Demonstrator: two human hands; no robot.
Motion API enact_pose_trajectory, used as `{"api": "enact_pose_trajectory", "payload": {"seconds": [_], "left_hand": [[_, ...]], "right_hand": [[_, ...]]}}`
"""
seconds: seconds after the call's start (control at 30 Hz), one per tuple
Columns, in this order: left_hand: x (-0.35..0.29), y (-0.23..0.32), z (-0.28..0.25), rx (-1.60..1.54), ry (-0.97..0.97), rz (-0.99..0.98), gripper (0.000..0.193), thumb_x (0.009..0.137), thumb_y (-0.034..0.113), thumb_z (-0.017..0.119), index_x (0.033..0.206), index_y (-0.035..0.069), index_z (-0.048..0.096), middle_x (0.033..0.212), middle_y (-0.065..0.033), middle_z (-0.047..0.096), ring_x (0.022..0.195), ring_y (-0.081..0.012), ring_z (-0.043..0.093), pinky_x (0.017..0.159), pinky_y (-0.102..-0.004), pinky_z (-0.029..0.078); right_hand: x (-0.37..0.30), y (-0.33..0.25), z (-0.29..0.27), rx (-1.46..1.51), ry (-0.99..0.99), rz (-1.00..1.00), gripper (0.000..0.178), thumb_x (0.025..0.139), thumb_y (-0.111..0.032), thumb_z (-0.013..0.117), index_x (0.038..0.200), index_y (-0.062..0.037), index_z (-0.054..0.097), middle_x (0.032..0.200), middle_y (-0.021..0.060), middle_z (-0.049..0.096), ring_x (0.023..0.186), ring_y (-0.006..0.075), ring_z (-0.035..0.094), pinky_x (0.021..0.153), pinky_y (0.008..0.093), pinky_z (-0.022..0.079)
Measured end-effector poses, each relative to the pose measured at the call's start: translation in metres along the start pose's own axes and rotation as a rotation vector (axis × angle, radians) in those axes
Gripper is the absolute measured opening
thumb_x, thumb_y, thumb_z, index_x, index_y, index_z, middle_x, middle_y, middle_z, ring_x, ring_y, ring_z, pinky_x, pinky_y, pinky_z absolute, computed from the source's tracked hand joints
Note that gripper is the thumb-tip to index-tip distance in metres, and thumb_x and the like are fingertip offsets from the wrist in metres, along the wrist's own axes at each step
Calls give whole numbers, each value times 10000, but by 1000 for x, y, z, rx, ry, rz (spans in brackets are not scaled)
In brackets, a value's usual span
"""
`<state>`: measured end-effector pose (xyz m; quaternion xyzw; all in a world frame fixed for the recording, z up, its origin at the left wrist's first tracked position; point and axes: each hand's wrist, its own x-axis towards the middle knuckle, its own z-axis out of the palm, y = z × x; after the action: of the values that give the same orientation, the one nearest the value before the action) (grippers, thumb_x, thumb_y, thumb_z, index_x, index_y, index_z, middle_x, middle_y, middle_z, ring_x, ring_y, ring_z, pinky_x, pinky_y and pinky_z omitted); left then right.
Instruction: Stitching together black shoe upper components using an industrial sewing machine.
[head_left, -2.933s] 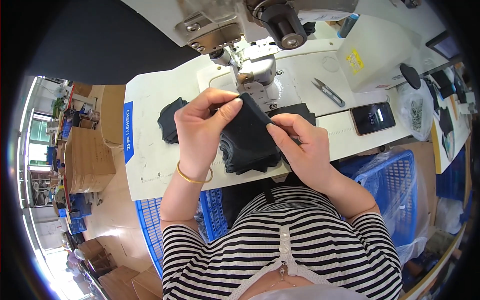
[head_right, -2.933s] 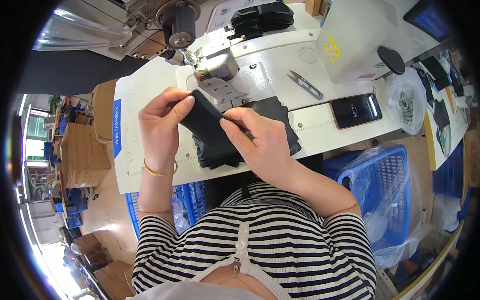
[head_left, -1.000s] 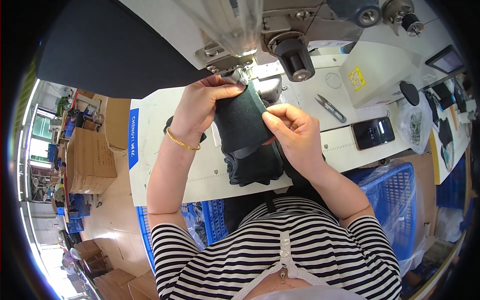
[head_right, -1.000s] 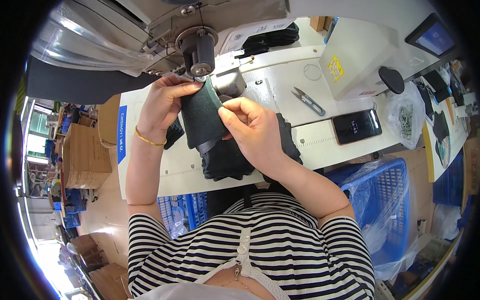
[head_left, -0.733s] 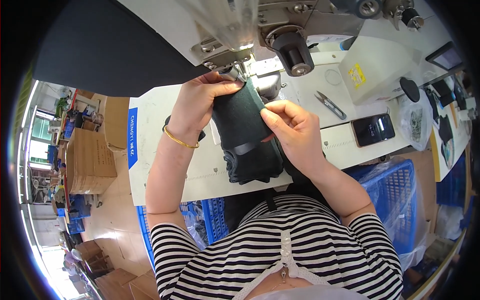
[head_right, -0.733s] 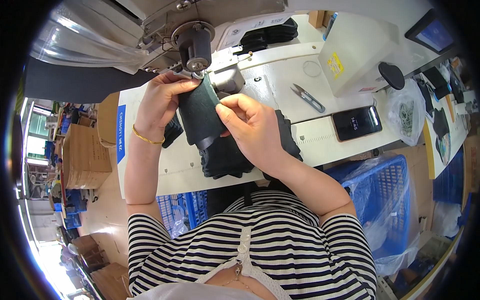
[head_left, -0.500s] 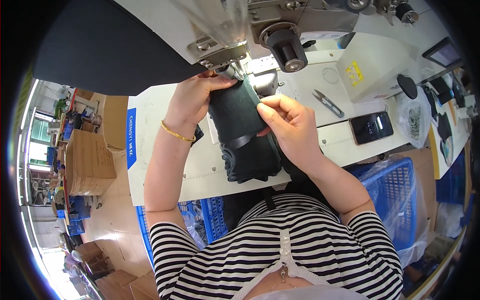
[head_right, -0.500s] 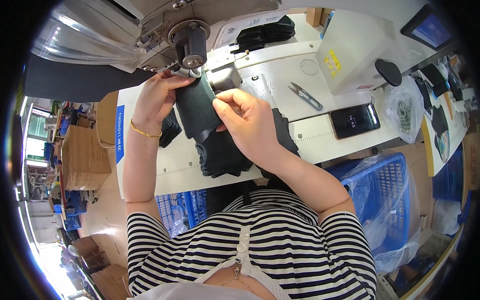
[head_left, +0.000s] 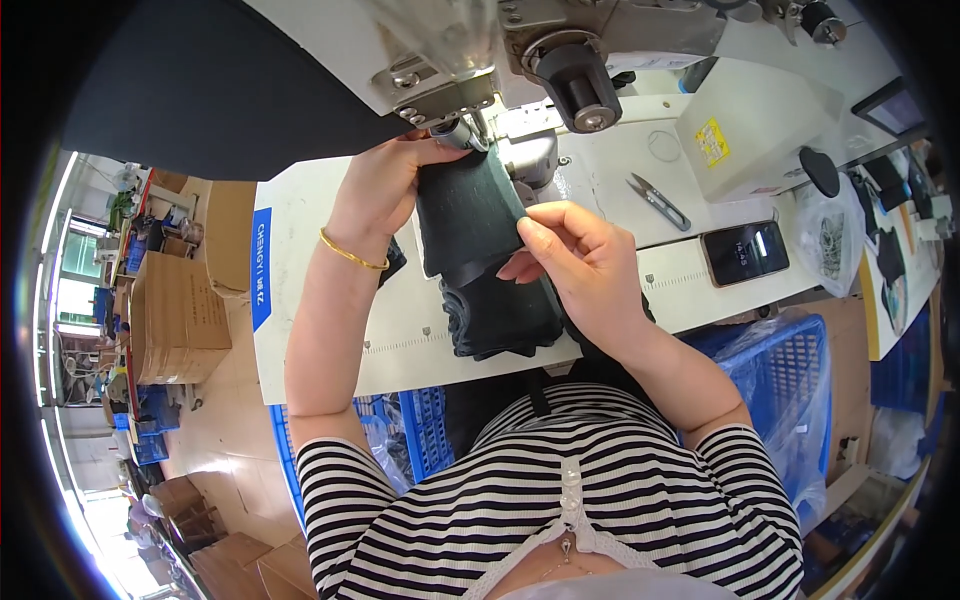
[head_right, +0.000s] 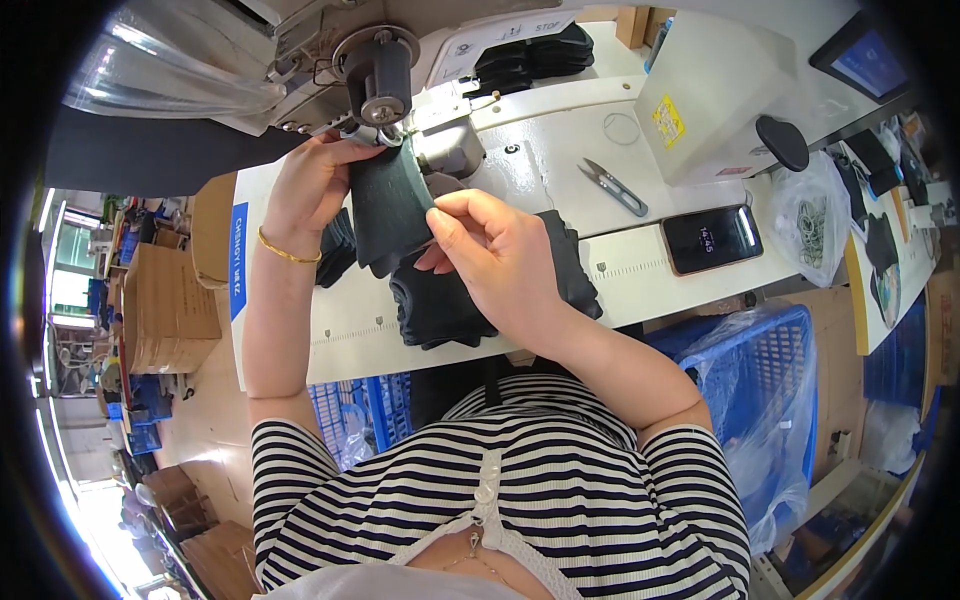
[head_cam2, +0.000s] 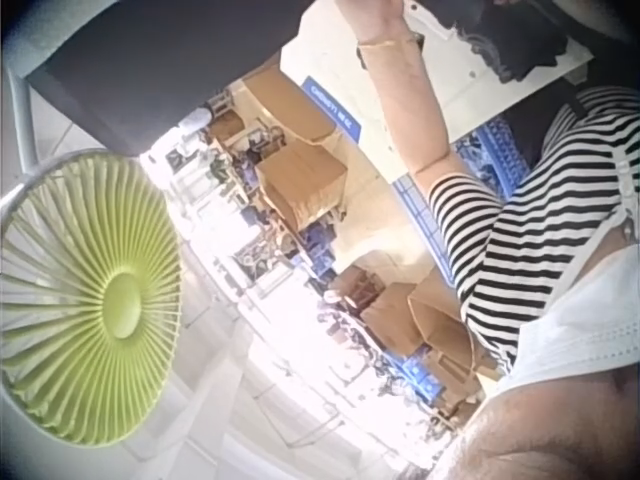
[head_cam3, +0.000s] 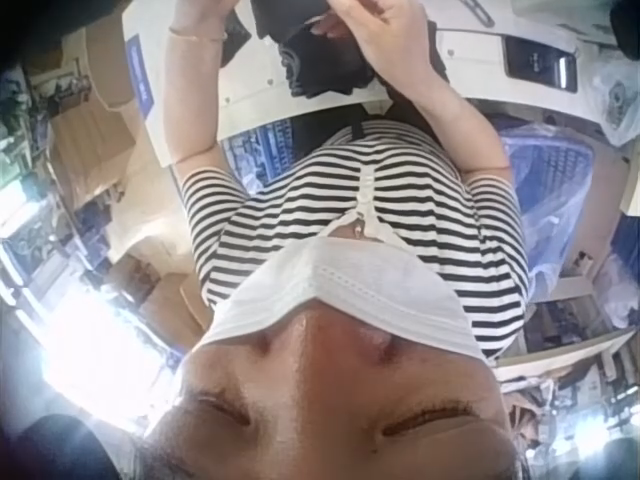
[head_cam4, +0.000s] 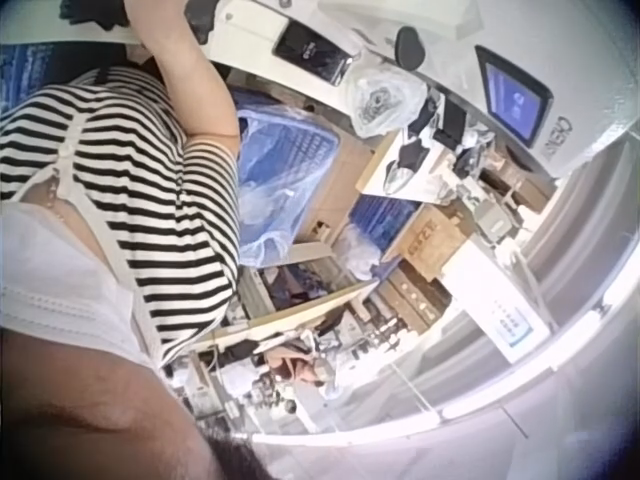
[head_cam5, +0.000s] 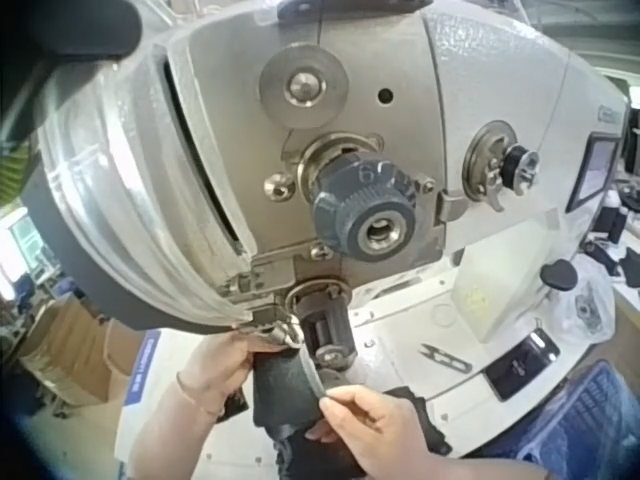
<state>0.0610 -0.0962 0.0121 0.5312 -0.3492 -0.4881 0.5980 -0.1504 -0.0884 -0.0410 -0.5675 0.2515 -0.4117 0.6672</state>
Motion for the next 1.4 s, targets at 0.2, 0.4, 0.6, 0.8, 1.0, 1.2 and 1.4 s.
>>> {"api": "enact_pose_trajectory", "payload": {"seconds": [0.2, 0.4, 0.6, 0.8, 1.0, 1.2, 1.4], "left_hand": [[21, -6, -23, -41, -80, -80, 216, 841, -81, 620, 1047, -33, 666, 1026, -120, 693, 904, -187, 654, 845, -303, 522], [34, -9, -21, 180, 110, 31, 289, 954, 46, 499, 1221, -32, 576, 1203, -123, 642, 1080, -196, 618, 1016, -332, 445], [24, -4, -26, 922, 6, 268, 284, 997, 106, 482, 1226, -11, 602, 1180, -108, 662, 1058, -207, 636, 940, -342, 488], [-31, -43, 1, 851, 230, 923, 328, 723, 116, 812, 1006, 31, 669, 1006, -94, 644, 931, -220, 614, 865, -311, 480], [-48, -42, 11, 820, 59, 828, 414, 704, 14, 804, 1077, 24, 627, 1137, -95, 574, 1068, -201, 554, 947, -299, 428], [-50, -42, 15, 1075, 90, 1153, 323, 711, -17, 787, 1009, 21, 669, 1001, -105, 633, 912, -251, 619, 792, -327, 500], [-53, -46, 21, 1258, 134, 1438, 280, 673, -96, 731, 939, -11, 709, 887, -93, 663, 777, -264, 626, 701, -361, 505]], "right_hand": [[9, 1, 2, 13, 4, -10, 193, 988, -139, 576, 1031, 37, 644, 818, 87, 703, 746, 144, 710, 666, 245, 558], [21, 2, 6, 75, 4, -21, 185, 988, -125, 573, 1025, 43, 642, 819, 84, 703, 736, 122, 697, 665, 238, 554], [25, 1, 9, 75, 30, -25, 161, 970, -98, 585, 1003, 46, 648, 798, 76, 695, 708, 99, 687, 644, 227, 551], [27, 8, 8, 62, 37, -48, 165, 967, -96, 595, 1020, 50, 650, 805, 79, 696, 711, 94, 686, 645, 230, 554], [20, 8, 8, -6, 32, -126, 174, 960, -91, 595, 1051, 47, 652, 851, 87, 705, 763, 112, 695, 683, 240, 552], [20, 11, 1, -8, 42, -207, 181, 960, -102, 577, 1045, 40, 651, 864, 104, 720, 792, 132, 714, 695, 258, 547], [21, 6, -6, -211, 8, -230, 166, 954, -118, 573, 978, 25, 653, 808, 119, 720, 758, 153, 723, 664, 264, 547]]}}
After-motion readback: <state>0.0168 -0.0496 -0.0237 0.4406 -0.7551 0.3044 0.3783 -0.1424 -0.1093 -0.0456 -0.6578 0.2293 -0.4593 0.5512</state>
